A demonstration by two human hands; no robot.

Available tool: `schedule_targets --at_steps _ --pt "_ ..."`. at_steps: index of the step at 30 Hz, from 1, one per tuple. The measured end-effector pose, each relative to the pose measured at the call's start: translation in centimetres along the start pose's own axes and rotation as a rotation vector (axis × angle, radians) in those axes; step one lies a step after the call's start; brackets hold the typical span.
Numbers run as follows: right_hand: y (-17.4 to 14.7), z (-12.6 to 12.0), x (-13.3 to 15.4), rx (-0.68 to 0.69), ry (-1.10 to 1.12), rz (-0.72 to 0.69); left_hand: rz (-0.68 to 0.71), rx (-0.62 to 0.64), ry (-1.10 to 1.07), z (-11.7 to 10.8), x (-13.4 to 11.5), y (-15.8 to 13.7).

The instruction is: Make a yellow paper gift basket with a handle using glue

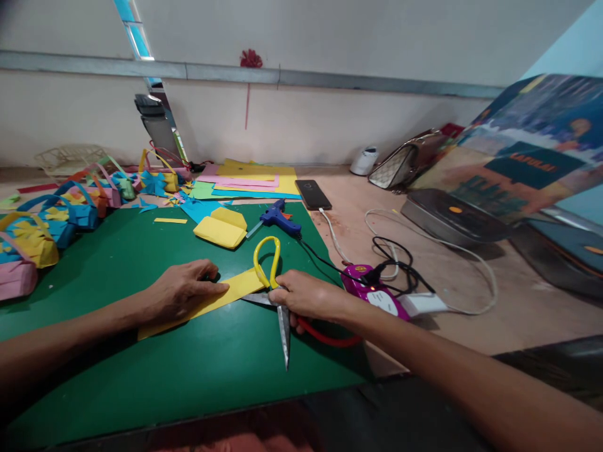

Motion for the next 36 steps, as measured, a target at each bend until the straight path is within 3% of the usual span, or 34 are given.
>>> schedule_targets --at_steps 36 --pt "-0.1 1.7 1.7 -0.019 -0.036 -0.021 -0.019 0.015 0.017 -0.1 0.1 0.1"
Point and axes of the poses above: each hand's wrist, its own y-axis towards the middle knuckle, its own z-axis out of the palm, x = y × z, the point moved 5 cm from there along y, towards the middle knuckle, and after that the axes turned 5 degrees about -y, right-handed, at the moved point
